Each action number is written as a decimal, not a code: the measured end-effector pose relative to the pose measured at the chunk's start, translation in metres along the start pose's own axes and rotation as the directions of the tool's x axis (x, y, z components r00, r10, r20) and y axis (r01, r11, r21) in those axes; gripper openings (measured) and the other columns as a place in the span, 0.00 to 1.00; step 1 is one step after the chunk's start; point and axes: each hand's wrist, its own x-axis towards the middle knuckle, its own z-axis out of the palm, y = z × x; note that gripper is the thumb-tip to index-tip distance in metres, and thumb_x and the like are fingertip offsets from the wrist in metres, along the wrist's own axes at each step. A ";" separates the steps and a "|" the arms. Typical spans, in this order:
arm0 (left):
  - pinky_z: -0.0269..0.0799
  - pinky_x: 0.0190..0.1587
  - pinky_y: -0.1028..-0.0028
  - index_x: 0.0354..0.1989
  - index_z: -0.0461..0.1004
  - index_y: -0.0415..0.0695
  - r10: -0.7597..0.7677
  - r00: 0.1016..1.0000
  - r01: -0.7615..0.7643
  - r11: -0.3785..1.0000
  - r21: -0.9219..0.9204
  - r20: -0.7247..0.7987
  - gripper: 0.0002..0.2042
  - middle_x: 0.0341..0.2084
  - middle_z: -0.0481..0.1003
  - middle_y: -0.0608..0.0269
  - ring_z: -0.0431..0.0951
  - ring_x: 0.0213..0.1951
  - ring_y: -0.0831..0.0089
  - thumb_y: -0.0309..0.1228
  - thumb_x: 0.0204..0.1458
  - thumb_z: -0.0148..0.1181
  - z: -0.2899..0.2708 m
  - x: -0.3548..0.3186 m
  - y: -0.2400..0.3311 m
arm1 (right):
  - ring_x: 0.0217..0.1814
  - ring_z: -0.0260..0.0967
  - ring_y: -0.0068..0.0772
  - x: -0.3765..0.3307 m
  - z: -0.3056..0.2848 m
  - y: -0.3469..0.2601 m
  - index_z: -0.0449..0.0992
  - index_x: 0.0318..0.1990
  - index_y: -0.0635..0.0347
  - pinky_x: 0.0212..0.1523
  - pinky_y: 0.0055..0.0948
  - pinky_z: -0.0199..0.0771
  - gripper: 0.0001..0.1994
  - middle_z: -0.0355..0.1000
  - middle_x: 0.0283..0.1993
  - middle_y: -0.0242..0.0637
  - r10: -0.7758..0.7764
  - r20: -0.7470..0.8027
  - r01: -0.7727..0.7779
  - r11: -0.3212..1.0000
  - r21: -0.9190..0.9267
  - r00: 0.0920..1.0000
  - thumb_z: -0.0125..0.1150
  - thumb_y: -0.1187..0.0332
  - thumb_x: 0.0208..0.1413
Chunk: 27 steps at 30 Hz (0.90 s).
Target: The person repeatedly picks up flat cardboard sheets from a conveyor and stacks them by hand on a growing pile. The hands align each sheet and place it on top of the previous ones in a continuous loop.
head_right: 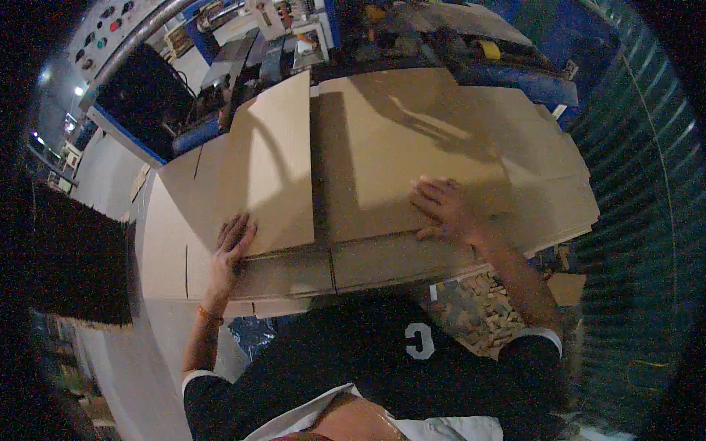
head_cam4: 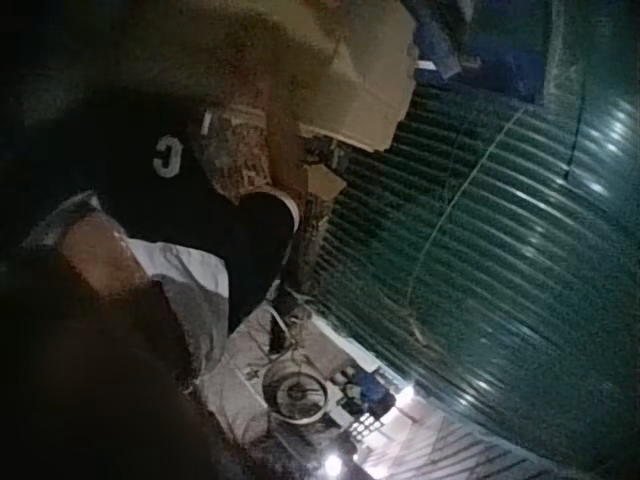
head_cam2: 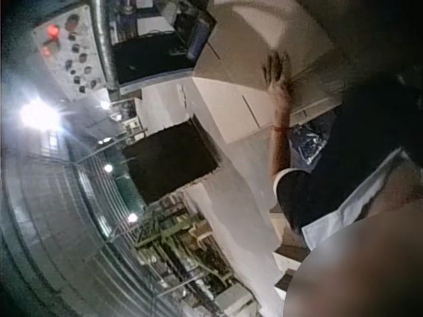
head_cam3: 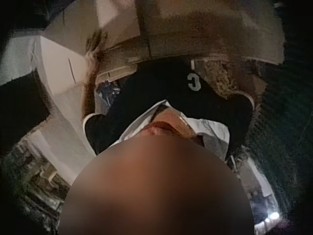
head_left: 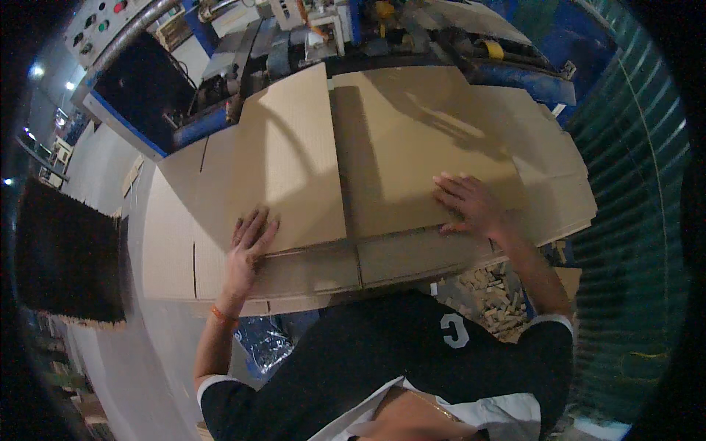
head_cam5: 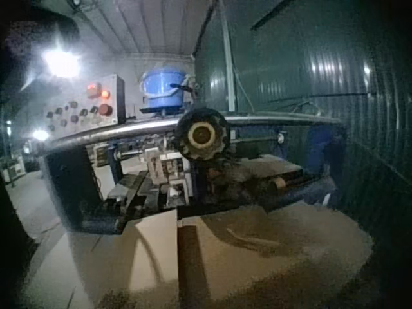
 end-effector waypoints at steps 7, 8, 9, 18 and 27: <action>0.51 0.60 0.55 0.57 0.62 0.49 -0.002 0.984 -0.010 0.998 -0.068 -0.178 0.31 0.56 0.61 0.54 0.57 0.60 0.55 0.22 0.39 0.57 0.044 0.100 -0.079 | 0.68 0.44 0.39 0.097 0.003 0.061 0.57 0.61 0.53 0.64 0.44 0.45 0.39 0.48 0.66 0.37 0.165 0.061 -0.168 0.984 0.058 0.984 0.52 0.40 0.45; 0.52 0.60 0.56 0.58 0.60 0.49 -0.021 0.985 0.014 0.999 -0.039 -0.169 0.32 0.56 0.60 0.54 0.56 0.60 0.55 0.23 0.39 0.58 0.050 0.119 -0.092 | 0.68 0.43 0.39 0.110 0.006 0.069 0.55 0.62 0.53 0.64 0.44 0.44 0.39 0.47 0.67 0.36 0.181 0.055 -0.186 0.976 0.112 0.982 0.53 0.41 0.45; 0.52 0.60 0.56 0.60 0.58 0.49 -0.051 0.986 0.048 0.999 -0.026 -0.157 0.34 0.57 0.59 0.53 0.56 0.60 0.54 0.23 0.39 0.59 0.054 0.132 -0.100 | 0.68 0.42 0.39 0.122 0.009 0.075 0.54 0.62 0.53 0.64 0.45 0.43 0.39 0.46 0.67 0.36 0.219 0.030 -0.220 0.975 0.043 0.975 0.52 0.41 0.46; 0.56 0.58 0.63 0.60 0.52 0.37 -0.239 0.836 0.343 0.930 0.131 -0.494 0.32 0.54 0.62 0.45 0.63 0.55 0.54 0.29 0.48 0.60 0.004 0.064 -0.093 | 0.68 0.44 0.43 0.019 -0.027 0.066 0.53 0.62 0.55 0.64 0.46 0.42 0.35 0.50 0.65 0.43 0.647 -0.049 -0.647 0.762 0.031 0.761 0.50 0.46 0.52; 0.54 0.57 0.65 0.60 0.51 0.34 -0.873 0.221 0.819 0.408 -0.404 -0.435 0.34 0.56 0.58 0.44 0.60 0.57 0.58 0.37 0.49 0.58 0.010 -0.111 -0.084 | 0.64 0.45 0.61 -0.163 0.022 0.050 0.58 0.58 0.68 0.62 0.49 0.45 0.36 0.51 0.61 0.62 0.917 -0.397 -0.999 0.043 0.007 0.036 0.52 0.47 0.51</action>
